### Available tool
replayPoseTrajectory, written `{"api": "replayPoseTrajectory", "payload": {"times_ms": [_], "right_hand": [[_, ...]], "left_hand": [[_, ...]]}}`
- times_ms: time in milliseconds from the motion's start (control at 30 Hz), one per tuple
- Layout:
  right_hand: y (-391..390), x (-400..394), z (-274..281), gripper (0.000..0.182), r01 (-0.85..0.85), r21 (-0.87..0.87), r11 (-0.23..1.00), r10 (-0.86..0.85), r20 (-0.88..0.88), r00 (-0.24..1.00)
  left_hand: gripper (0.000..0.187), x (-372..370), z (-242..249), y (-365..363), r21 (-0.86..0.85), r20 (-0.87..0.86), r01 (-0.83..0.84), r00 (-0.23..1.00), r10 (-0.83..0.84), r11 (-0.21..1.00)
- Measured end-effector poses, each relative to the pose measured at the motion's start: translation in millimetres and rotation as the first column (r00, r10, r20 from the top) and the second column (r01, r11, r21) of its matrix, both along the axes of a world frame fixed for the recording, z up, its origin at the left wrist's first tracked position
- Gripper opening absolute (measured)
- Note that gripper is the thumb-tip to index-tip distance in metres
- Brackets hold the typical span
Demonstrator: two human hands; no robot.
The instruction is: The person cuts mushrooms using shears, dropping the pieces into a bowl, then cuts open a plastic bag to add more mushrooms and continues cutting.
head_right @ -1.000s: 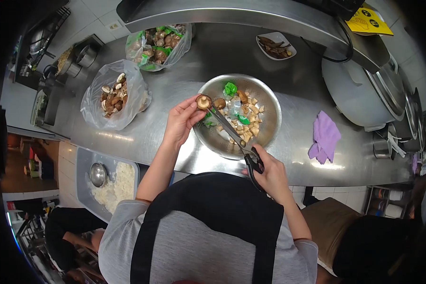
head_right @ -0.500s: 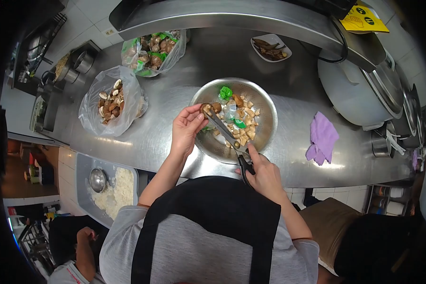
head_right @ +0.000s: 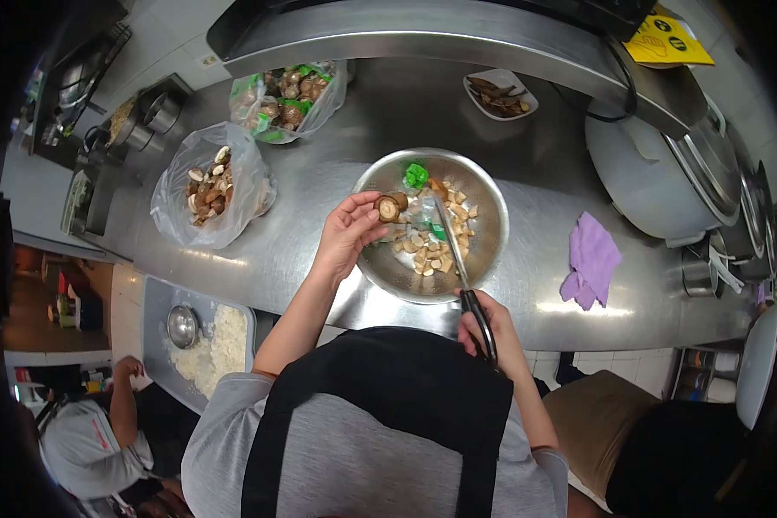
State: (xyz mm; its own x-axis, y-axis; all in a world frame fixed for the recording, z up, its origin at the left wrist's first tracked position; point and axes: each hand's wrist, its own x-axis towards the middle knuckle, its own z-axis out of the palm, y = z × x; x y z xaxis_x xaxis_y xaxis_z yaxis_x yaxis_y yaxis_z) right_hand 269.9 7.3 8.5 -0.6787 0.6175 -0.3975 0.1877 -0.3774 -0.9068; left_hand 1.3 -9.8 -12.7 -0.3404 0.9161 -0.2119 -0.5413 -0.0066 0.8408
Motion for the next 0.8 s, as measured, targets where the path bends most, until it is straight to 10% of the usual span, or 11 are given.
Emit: {"api": "replayPoseTrajectory", "payload": {"times_ms": [133, 233, 400, 567, 667, 800], "right_hand": [[1.9, 12.1, -9.2, 0.055, -0.045, 0.069, 0.997, 0.053, -0.115, 0.992], [5.0, 16.2, -3.6, 0.064, -0.04, 0.075, 0.996, 0.047, -0.09, 0.995], [13.0, 18.5, -5.1, 0.059, 0.046, 0.131, 0.99, -0.033, -0.095, 0.995], [13.5, 9.1, -0.8, 0.061, 0.099, 0.154, 0.983, -0.09, -0.066, 0.994], [15.6, 7.4, 2.3, 0.068, 0.058, 0.187, 0.981, -0.046, -0.069, 0.997], [-1.0, 5.6, 10.0, 0.073, 0.054, 0.263, 0.963, -0.064, 0.029, 0.998]], "left_hand": [[0.032, -52.4, 0.4, -17.0, 0.147, -0.289, -0.296, 0.9, 0.327, 0.944], [0.032, -131.5, 22.3, -36.6, 0.409, -0.58, -0.54, 0.468, 0.666, 0.736], [0.04, -186.4, 40.1, -65.6, 0.348, -0.807, -0.655, 0.155, 0.57, 0.671], [0.024, -98.6, 32.7, -14.5, 0.247, -0.843, -0.231, 0.428, 0.326, 0.941], [0.031, -27.3, 13.1, 42.2, -0.017, -0.938, 0.174, 0.338, -0.076, 0.985], [0.018, 7.6, -37.9, 100.8, 0.121, -0.949, 0.501, -0.195, 0.248, 0.857]]}}
